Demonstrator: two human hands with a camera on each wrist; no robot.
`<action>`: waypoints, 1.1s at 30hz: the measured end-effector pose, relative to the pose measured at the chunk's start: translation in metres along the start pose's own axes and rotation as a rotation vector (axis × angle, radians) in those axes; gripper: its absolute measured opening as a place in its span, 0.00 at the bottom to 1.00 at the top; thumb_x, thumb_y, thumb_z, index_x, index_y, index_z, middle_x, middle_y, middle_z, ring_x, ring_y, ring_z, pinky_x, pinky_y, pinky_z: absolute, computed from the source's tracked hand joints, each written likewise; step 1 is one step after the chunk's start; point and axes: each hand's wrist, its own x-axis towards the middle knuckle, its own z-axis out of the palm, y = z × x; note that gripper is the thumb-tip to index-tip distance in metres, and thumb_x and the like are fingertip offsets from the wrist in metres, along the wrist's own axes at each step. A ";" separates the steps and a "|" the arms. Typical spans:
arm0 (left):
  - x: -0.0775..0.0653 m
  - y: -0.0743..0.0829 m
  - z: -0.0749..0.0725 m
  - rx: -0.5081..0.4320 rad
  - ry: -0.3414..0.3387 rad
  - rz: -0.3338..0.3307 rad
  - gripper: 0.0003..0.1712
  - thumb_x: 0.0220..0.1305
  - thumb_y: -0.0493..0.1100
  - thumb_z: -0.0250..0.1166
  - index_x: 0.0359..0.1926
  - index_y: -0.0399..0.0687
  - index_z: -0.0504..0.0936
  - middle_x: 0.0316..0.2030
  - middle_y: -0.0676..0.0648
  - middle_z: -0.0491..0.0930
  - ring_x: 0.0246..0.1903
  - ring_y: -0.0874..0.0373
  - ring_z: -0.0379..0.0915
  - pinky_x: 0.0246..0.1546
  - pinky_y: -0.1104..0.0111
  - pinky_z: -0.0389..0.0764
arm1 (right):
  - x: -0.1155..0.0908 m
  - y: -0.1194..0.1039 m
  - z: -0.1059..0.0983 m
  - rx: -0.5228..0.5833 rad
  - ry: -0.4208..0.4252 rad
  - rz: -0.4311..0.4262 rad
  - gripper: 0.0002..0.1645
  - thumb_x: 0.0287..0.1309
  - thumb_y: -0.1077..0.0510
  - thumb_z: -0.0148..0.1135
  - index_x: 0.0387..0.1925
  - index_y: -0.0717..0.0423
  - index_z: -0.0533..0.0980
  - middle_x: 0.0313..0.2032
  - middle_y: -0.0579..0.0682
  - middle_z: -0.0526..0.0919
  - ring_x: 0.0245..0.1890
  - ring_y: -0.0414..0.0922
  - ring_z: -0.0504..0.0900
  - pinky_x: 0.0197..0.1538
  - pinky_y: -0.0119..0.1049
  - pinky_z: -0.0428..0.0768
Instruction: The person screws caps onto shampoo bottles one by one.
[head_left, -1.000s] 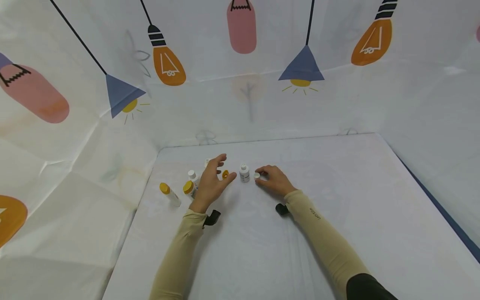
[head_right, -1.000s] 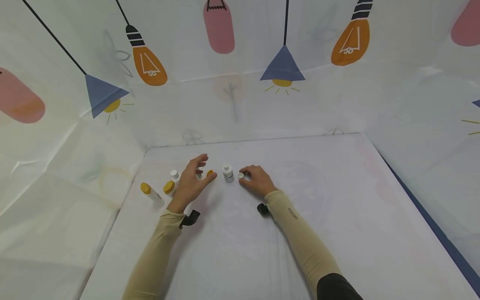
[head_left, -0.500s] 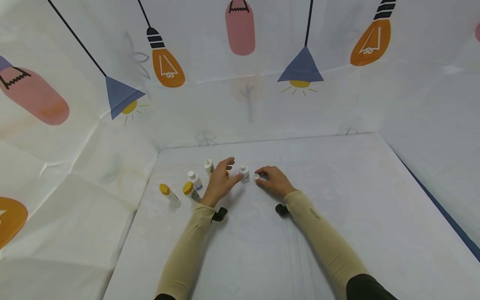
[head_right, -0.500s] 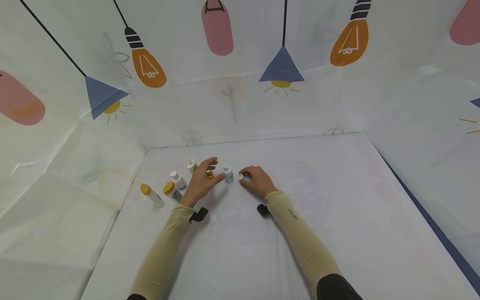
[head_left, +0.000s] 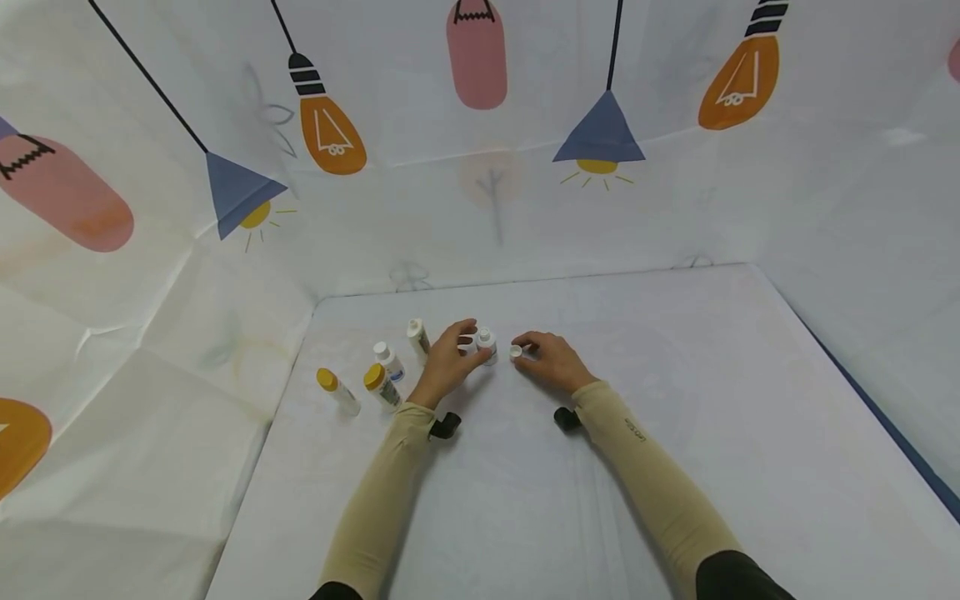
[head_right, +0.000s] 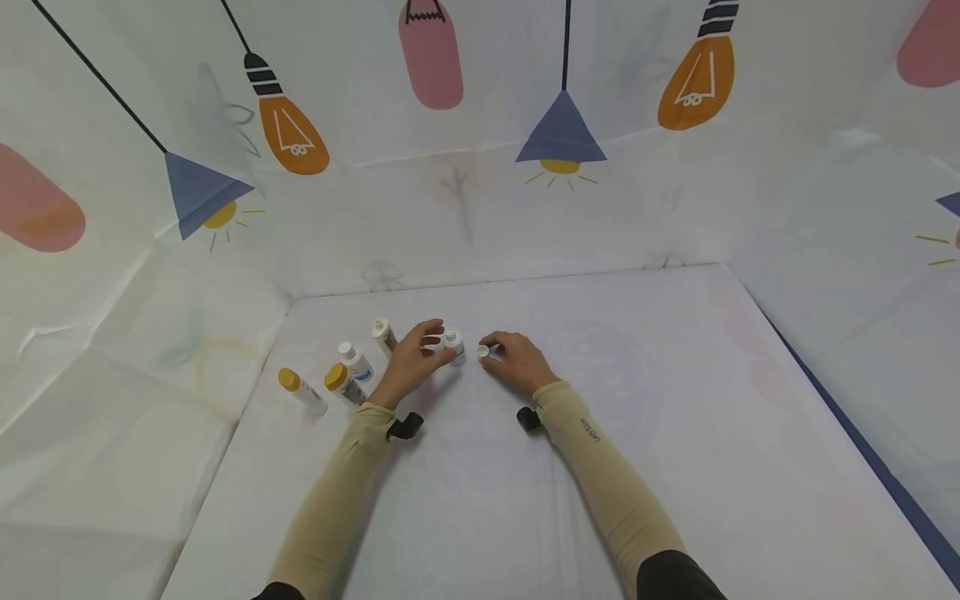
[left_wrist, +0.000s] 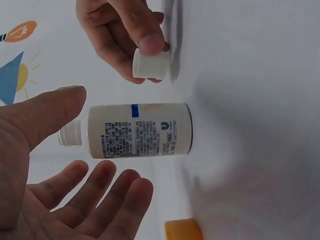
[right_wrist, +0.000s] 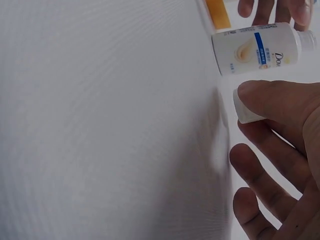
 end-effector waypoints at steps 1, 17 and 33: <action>0.000 -0.001 0.001 -0.012 -0.003 -0.006 0.38 0.64 0.47 0.73 0.70 0.42 0.69 0.62 0.42 0.76 0.60 0.45 0.74 0.57 0.59 0.78 | 0.000 0.000 0.000 -0.002 0.000 0.002 0.20 0.63 0.54 0.71 0.55 0.53 0.81 0.52 0.49 0.85 0.51 0.50 0.80 0.58 0.49 0.77; 0.000 -0.011 0.011 -0.133 -0.052 -0.085 0.36 0.66 0.49 0.72 0.70 0.46 0.70 0.62 0.42 0.76 0.56 0.48 0.77 0.57 0.59 0.79 | -0.013 -0.003 -0.005 -0.007 0.083 -0.021 0.20 0.67 0.56 0.67 0.58 0.55 0.79 0.52 0.52 0.84 0.48 0.50 0.82 0.53 0.50 0.80; 0.003 -0.021 0.014 -0.122 -0.063 -0.085 0.35 0.67 0.50 0.71 0.70 0.45 0.70 0.61 0.43 0.77 0.58 0.50 0.76 0.58 0.60 0.78 | -0.013 0.004 -0.011 -0.020 0.123 -0.043 0.25 0.71 0.55 0.64 0.65 0.57 0.75 0.52 0.57 0.81 0.47 0.52 0.82 0.52 0.50 0.80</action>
